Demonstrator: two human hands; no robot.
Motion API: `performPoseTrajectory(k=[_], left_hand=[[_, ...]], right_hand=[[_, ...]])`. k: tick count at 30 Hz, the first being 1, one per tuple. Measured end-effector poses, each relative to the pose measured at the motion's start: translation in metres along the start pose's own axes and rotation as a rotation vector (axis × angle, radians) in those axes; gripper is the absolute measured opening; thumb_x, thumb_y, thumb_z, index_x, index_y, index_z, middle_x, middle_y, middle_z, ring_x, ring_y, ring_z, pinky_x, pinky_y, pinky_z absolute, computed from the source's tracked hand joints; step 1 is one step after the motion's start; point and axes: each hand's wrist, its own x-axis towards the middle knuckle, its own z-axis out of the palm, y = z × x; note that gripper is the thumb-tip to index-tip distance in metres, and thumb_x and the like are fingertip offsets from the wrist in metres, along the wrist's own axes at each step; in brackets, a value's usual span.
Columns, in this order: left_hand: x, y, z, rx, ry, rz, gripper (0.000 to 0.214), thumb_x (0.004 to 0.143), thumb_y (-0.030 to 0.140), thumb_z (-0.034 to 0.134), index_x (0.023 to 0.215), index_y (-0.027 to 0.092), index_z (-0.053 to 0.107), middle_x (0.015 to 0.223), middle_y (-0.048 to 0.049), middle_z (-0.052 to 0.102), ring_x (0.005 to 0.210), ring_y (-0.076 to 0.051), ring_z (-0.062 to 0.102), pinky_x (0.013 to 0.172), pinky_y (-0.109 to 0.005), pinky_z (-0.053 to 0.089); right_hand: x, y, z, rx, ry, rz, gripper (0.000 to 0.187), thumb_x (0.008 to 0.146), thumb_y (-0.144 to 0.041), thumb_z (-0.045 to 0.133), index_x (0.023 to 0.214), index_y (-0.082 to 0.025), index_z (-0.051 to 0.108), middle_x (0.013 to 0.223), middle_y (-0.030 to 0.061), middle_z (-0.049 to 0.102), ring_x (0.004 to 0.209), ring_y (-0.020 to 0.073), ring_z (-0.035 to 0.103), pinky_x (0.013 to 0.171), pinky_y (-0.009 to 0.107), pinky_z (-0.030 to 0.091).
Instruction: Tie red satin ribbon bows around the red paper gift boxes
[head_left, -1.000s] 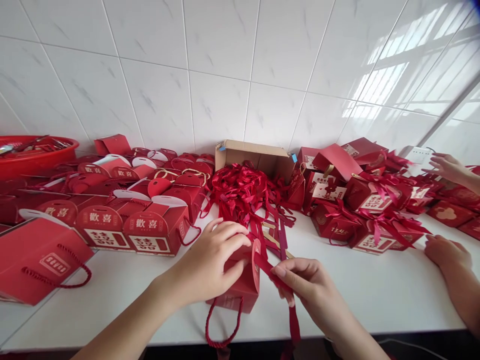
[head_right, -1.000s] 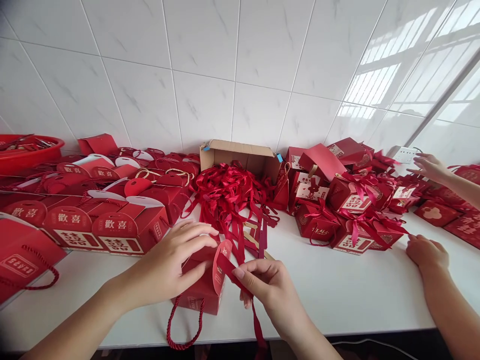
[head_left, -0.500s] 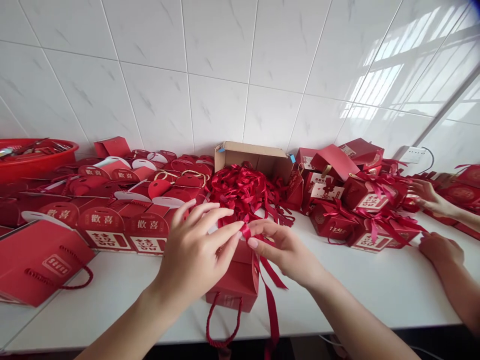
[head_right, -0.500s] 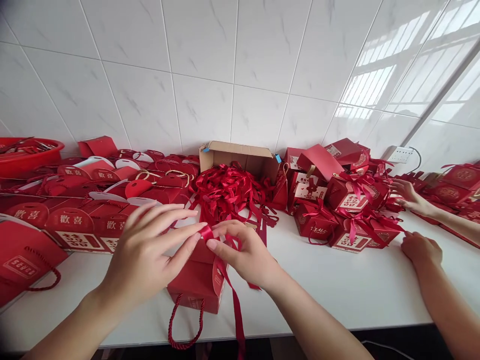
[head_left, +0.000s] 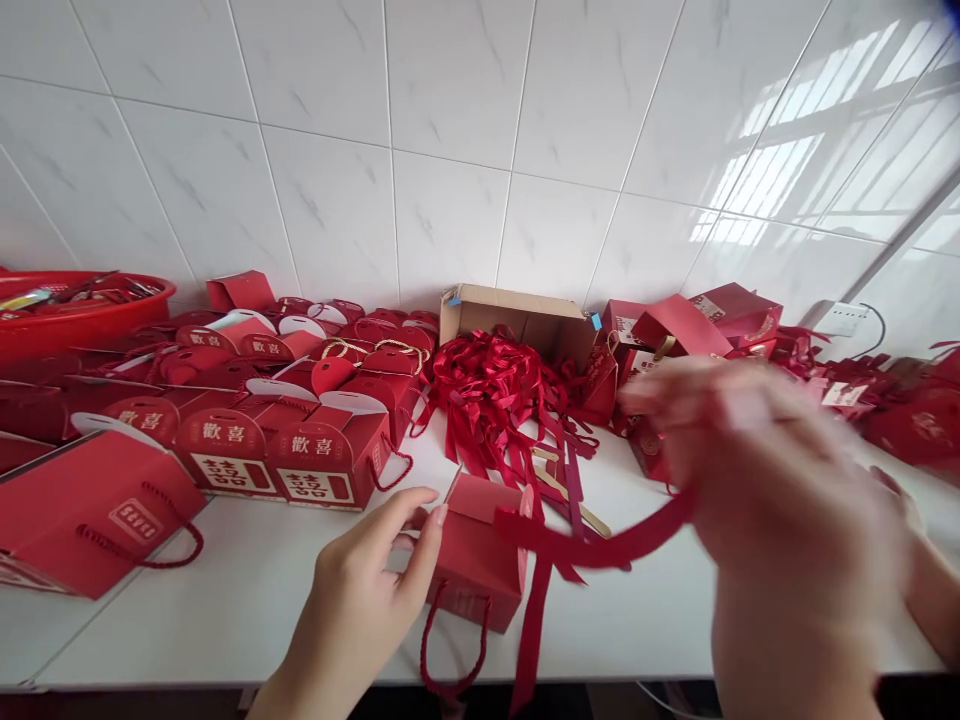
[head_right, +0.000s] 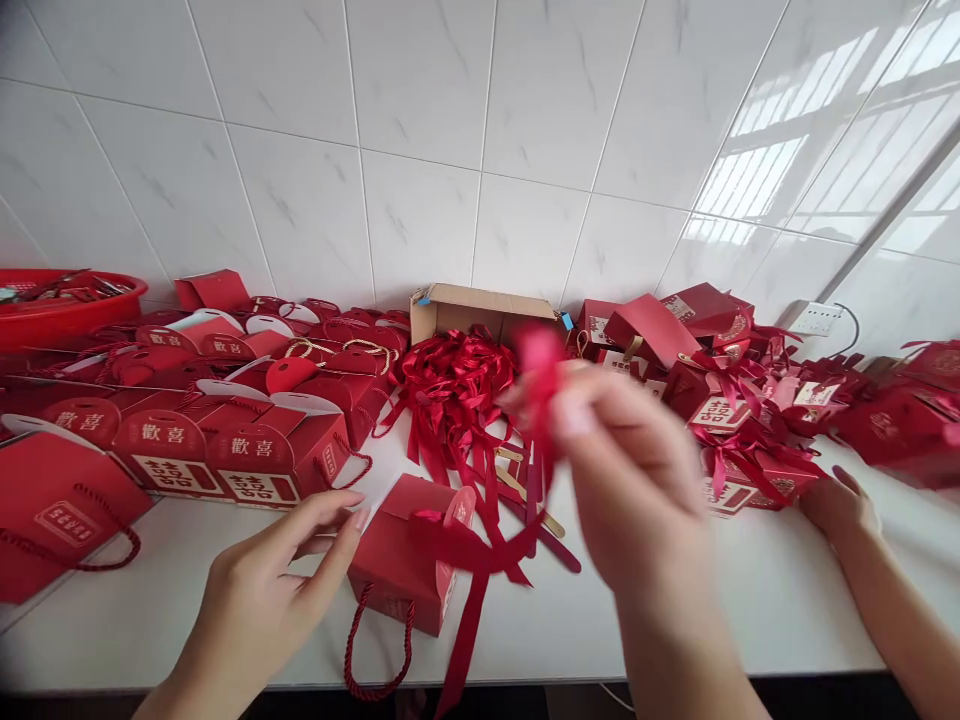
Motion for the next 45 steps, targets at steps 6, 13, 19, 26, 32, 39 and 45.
performPoseTrajectory(k=[6, 13, 19, 26, 32, 39, 45], left_hand=[[-0.006, 0.000, 0.004, -0.144, 0.105, -0.227, 0.015, 0.088, 0.025, 0.057, 0.102, 0.019, 0.056, 0.073, 0.0000, 0.072, 0.050, -0.008, 0.063, 0.051, -0.014, 0.051], [-0.013, 0.004, 0.010, -0.131, 0.179, -0.325, 0.017, 0.087, 0.030, 0.058, 0.101, 0.021, 0.057, 0.075, -0.0013, 0.072, 0.052, -0.011, 0.065, 0.042, -0.015, 0.047], [-0.014, 0.005, 0.010, -0.149, 0.170, -0.335, 0.016, 0.087, 0.030, 0.057, 0.100, 0.021, 0.055, 0.071, -0.0003, 0.071, 0.051, -0.011, 0.065, 0.040, -0.015, 0.046], [-0.013, 0.005, 0.010, -0.189, 0.176, -0.351, 0.016, 0.087, 0.030, 0.058, 0.099, 0.020, 0.055, 0.070, 0.0002, 0.070, 0.051, -0.011, 0.064, 0.040, -0.014, 0.046], [-0.015, 0.006, 0.010, -0.156, 0.171, -0.281, 0.014, 0.087, 0.028, 0.058, 0.100, 0.021, 0.057, 0.072, 0.0000, 0.070, 0.056, -0.011, 0.066, 0.054, -0.017, 0.055], [-0.010, 0.000, 0.003, -0.264, -0.044, -0.209, 0.026, 0.091, 0.027, 0.051, 0.111, 0.018, 0.064, 0.109, -0.0107, 0.071, 0.085, -0.018, 0.072, 0.062, -0.019, 0.060], [-0.009, -0.004, -0.003, -0.157, -0.129, -0.174, 0.031, 0.090, 0.031, 0.053, 0.113, 0.018, 0.069, 0.113, -0.0090, 0.072, 0.106, -0.024, 0.067, 0.090, -0.030, 0.057]], right_hand=[[-0.003, 0.049, 0.075, -0.141, -0.461, 0.248, 0.027, 0.088, -0.038, 0.056, 0.069, -0.019, 0.061, 0.132, 0.0070, 0.052, 0.123, 0.0270, 0.047, 0.102, 0.043, 0.033], [-0.006, 0.065, 0.084, -0.182, -0.518, 0.321, 0.024, 0.086, -0.033, 0.057, 0.070, -0.018, 0.066, 0.130, 0.0073, 0.054, 0.125, 0.0287, 0.047, 0.101, 0.043, 0.034], [-0.006, 0.064, 0.088, -0.217, -0.553, 0.328, 0.024, 0.084, -0.028, 0.056, 0.062, -0.018, 0.063, 0.124, 0.0060, 0.059, 0.123, 0.0290, 0.049, 0.100, 0.045, 0.035], [-0.008, 0.066, 0.087, -0.230, -0.571, 0.333, 0.024, 0.084, -0.025, 0.055, 0.062, -0.018, 0.062, 0.125, 0.0068, 0.058, 0.125, 0.0284, 0.047, 0.100, 0.044, 0.035], [-0.004, 0.065, 0.090, -0.243, -0.568, 0.276, 0.021, 0.087, -0.032, 0.055, 0.073, -0.019, 0.066, 0.125, 0.0073, 0.057, 0.124, 0.0278, 0.048, 0.101, 0.044, 0.035], [0.003, 0.064, 0.094, -0.365, -0.678, 0.143, 0.019, 0.089, -0.029, 0.054, 0.080, -0.020, 0.068, 0.120, 0.0094, 0.058, 0.127, 0.0280, 0.045, 0.101, 0.045, 0.035], [0.001, 0.072, 0.083, -0.253, -0.569, 0.089, 0.020, 0.090, -0.036, 0.055, 0.093, -0.023, 0.069, 0.129, 0.0085, 0.052, 0.127, 0.0248, 0.045, 0.104, 0.040, 0.035]])
